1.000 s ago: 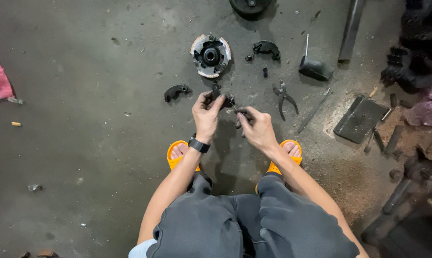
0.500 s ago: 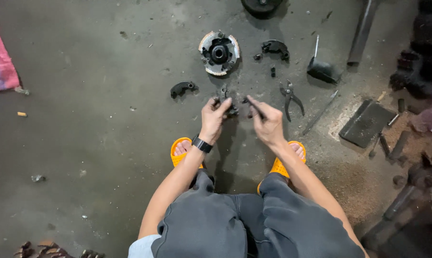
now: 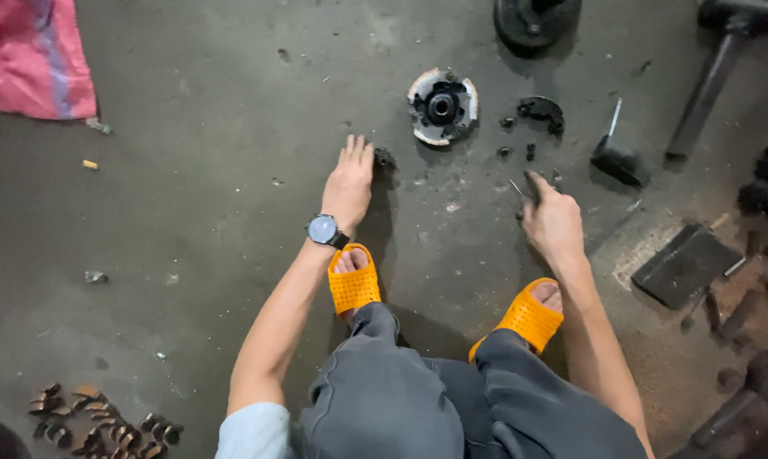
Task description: The person disassembles a mechanical part using pliers and a screwdriver, removes small components, and then reassembles the part. The person works on the floor in a workshop environment.
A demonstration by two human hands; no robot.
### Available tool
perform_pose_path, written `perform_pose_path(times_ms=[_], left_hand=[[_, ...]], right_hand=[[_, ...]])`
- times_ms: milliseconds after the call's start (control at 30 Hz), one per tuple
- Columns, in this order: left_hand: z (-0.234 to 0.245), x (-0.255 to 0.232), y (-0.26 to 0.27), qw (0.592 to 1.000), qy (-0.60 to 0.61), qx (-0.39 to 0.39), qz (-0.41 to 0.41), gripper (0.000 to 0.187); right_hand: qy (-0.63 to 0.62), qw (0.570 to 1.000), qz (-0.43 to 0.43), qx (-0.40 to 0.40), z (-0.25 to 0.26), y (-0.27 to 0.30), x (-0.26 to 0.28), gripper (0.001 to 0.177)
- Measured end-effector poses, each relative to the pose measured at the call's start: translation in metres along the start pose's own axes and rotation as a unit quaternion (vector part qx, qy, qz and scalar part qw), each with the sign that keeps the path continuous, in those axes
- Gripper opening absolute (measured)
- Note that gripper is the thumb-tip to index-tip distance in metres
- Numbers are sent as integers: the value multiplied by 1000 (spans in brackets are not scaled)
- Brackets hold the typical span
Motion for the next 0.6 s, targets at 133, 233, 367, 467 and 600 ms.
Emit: perform_pose_path(times_ms=[133,233,367,467,600], left_hand=[[40,-19,-8,999,29,-14,-9,56],[44,-44,-31,993,50,-88,-56,51],[32,-92,-85,957,72,-206,-193,31],[8,-132,-131,941,44,-213,-261,31],[-32,-180,-179,942,-22,-210,-259,31]], right_hand=[[-80,992,75,-66,12,31,15,37],[-136,981,91,-102,7,49,7,24],[-180,980,27,-76,-17,61,-12,12],[-206,976,18,-68,-28,68,-16,12],[-235,972,-7,-17,-31,69,-24,6]])
Point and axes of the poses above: each hand's wrist, its own y-axis away from the middle knuckle, its own z-axis out of the back of the hand, x = y × z, the point moved 2 cm from there along -y, towards the middle knuckle, and after that the axes turned 7 degrees about -y, right-handed, at the moved point
